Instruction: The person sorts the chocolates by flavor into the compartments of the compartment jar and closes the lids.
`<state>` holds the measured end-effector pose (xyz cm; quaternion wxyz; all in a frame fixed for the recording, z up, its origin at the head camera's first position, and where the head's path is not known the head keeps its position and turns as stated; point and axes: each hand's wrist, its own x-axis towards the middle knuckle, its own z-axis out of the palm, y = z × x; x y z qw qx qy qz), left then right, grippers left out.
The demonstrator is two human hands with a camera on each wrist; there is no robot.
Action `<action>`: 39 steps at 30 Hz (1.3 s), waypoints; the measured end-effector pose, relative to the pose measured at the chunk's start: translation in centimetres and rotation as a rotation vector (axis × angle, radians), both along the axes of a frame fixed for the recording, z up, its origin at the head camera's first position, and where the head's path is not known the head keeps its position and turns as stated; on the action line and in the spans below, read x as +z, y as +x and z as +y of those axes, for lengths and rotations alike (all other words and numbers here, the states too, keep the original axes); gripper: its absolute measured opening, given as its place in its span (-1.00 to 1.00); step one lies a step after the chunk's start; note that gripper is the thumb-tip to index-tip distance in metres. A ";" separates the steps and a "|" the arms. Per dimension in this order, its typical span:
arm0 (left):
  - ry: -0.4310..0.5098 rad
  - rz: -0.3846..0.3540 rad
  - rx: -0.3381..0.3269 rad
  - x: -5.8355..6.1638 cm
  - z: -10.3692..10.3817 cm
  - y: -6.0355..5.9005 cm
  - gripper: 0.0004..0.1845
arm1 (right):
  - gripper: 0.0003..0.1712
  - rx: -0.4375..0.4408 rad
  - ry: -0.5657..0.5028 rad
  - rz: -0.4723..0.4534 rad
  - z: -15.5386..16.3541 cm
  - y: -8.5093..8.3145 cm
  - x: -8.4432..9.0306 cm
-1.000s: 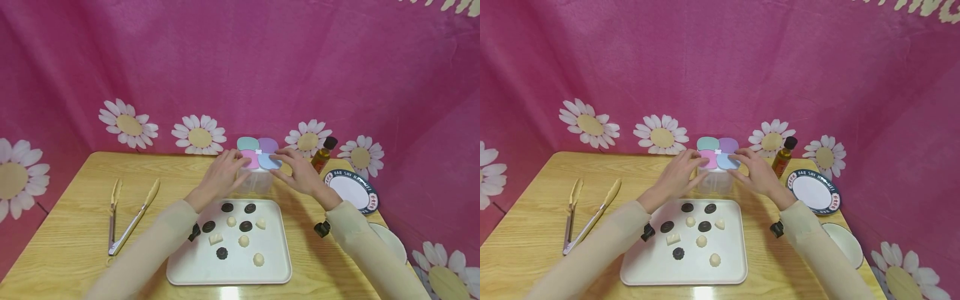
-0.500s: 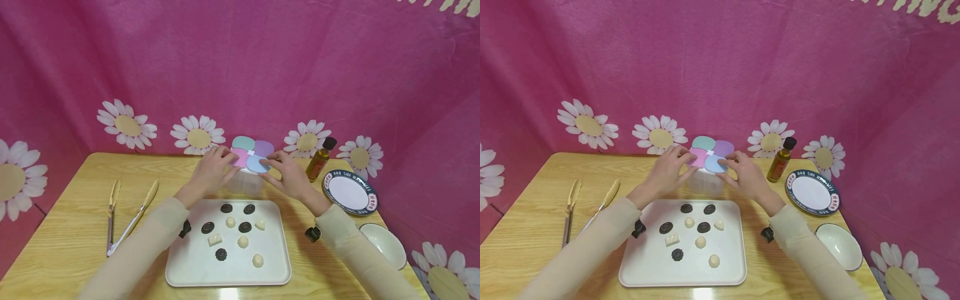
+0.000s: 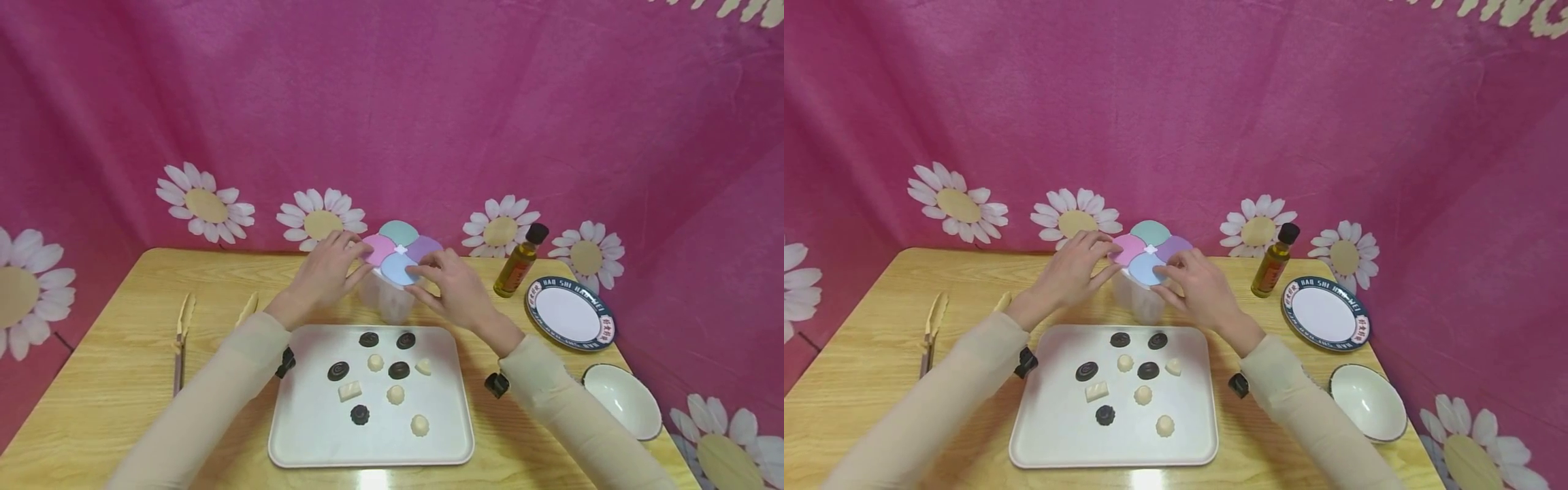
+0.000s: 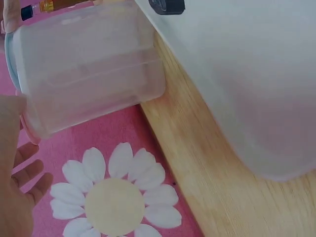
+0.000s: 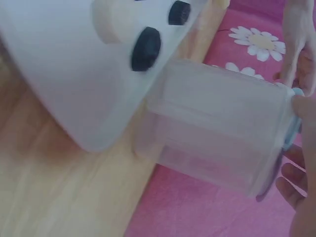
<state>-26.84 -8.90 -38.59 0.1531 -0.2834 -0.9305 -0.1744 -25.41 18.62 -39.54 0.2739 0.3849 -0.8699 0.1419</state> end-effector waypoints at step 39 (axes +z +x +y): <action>0.087 0.053 0.004 -0.6 1.6 0.7 -0.79 | -0.53 0.111 0.171 0.001 -0.8 -2.9 2.8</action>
